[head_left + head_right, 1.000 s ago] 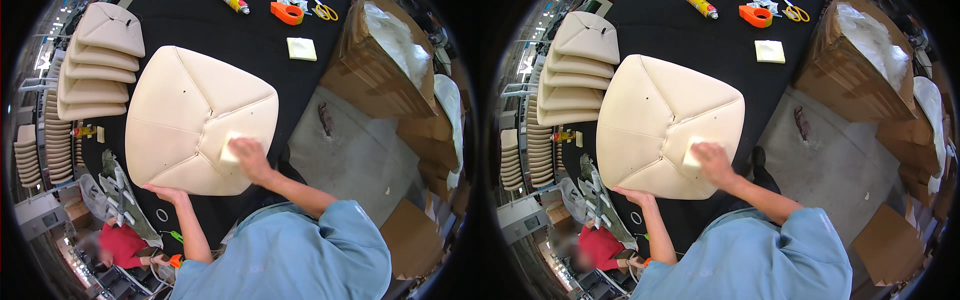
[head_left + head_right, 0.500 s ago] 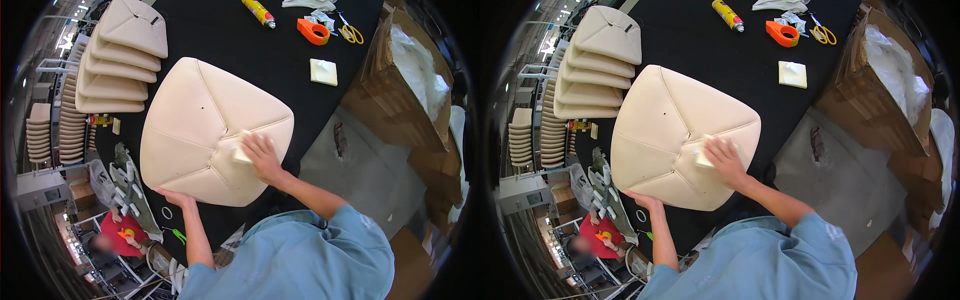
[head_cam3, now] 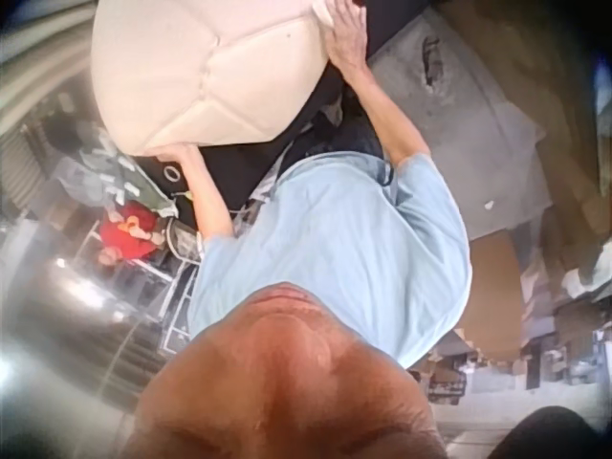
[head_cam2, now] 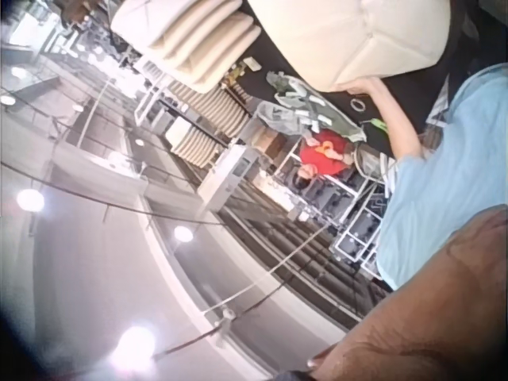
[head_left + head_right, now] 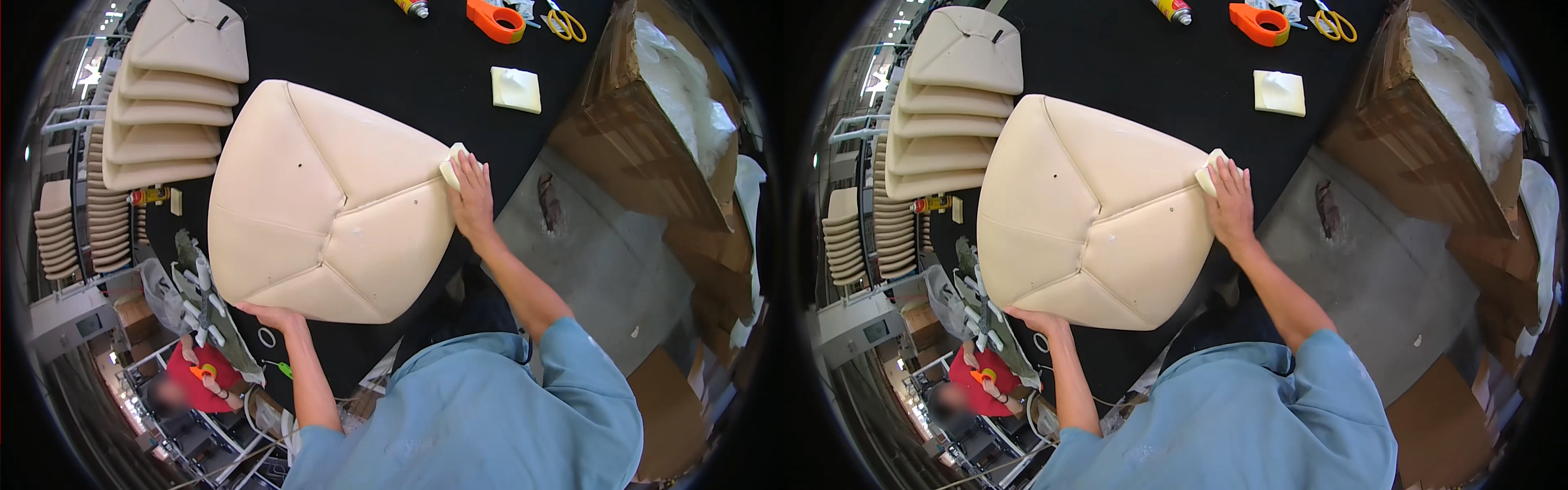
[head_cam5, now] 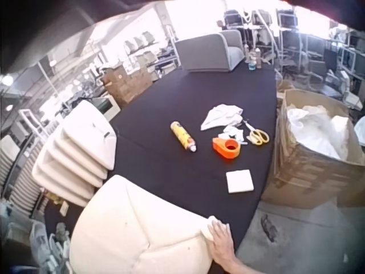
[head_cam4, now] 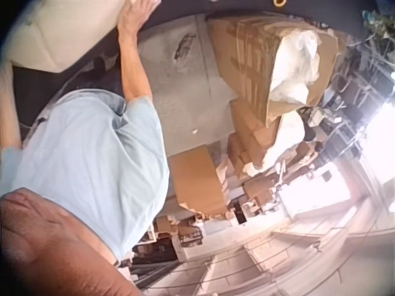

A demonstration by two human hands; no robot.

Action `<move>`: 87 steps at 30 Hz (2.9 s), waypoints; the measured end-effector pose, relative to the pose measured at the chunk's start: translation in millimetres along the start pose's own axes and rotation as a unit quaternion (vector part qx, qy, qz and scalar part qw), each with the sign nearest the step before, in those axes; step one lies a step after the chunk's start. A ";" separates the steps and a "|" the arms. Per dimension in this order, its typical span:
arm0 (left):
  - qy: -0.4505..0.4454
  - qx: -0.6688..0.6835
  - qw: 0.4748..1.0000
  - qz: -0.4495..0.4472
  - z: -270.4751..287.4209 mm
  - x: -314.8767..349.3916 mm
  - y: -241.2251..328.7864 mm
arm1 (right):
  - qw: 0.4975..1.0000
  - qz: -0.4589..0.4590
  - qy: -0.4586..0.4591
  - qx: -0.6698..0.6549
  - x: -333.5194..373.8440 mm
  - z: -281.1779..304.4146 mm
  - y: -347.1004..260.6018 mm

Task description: Cleaning a padded chair seat with spray and a sponge.

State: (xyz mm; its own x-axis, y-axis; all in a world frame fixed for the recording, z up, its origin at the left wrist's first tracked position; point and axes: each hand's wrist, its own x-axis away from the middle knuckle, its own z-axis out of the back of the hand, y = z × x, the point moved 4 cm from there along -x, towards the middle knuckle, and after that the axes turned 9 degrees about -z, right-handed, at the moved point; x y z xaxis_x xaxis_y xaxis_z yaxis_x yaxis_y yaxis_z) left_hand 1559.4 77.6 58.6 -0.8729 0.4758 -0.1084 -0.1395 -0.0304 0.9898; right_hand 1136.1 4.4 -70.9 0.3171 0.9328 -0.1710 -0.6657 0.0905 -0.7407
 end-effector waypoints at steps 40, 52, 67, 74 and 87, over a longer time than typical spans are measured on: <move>-0.335 0.076 0.893 0.290 100.1 75.4 -88.2 | 0.920 0.351 -0.173 -0.016 206.1 -79.3 -167.8; -0.296 0.021 0.888 0.351 239.6 114.3 -120.9 | 0.936 0.348 -0.050 -0.034 149.2 -85.5 -295.6; -0.312 0.064 0.890 0.325 256.7 123.7 -133.2 | 0.892 0.407 -0.170 0.103 186.3 -60.3 -276.7; -0.281 0.080 0.894 0.341 265.2 139.4 -148.4 | 0.880 0.435 -0.146 0.125 179.6 -50.4 -306.1; -0.312 0.082 0.893 0.315 262.5 138.8 -142.0 | 0.885 0.431 -0.132 0.115 176.3 -56.8 -323.5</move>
State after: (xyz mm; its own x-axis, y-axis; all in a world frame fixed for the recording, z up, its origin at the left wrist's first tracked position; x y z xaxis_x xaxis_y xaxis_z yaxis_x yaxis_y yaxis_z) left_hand 1580.8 378.7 -72.6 -0.3165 0.8085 0.4962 0.4019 -0.3595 0.8422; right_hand 1445.8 119.8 101.6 -0.5245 0.7363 -0.4275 -0.7134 -0.6541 -0.2513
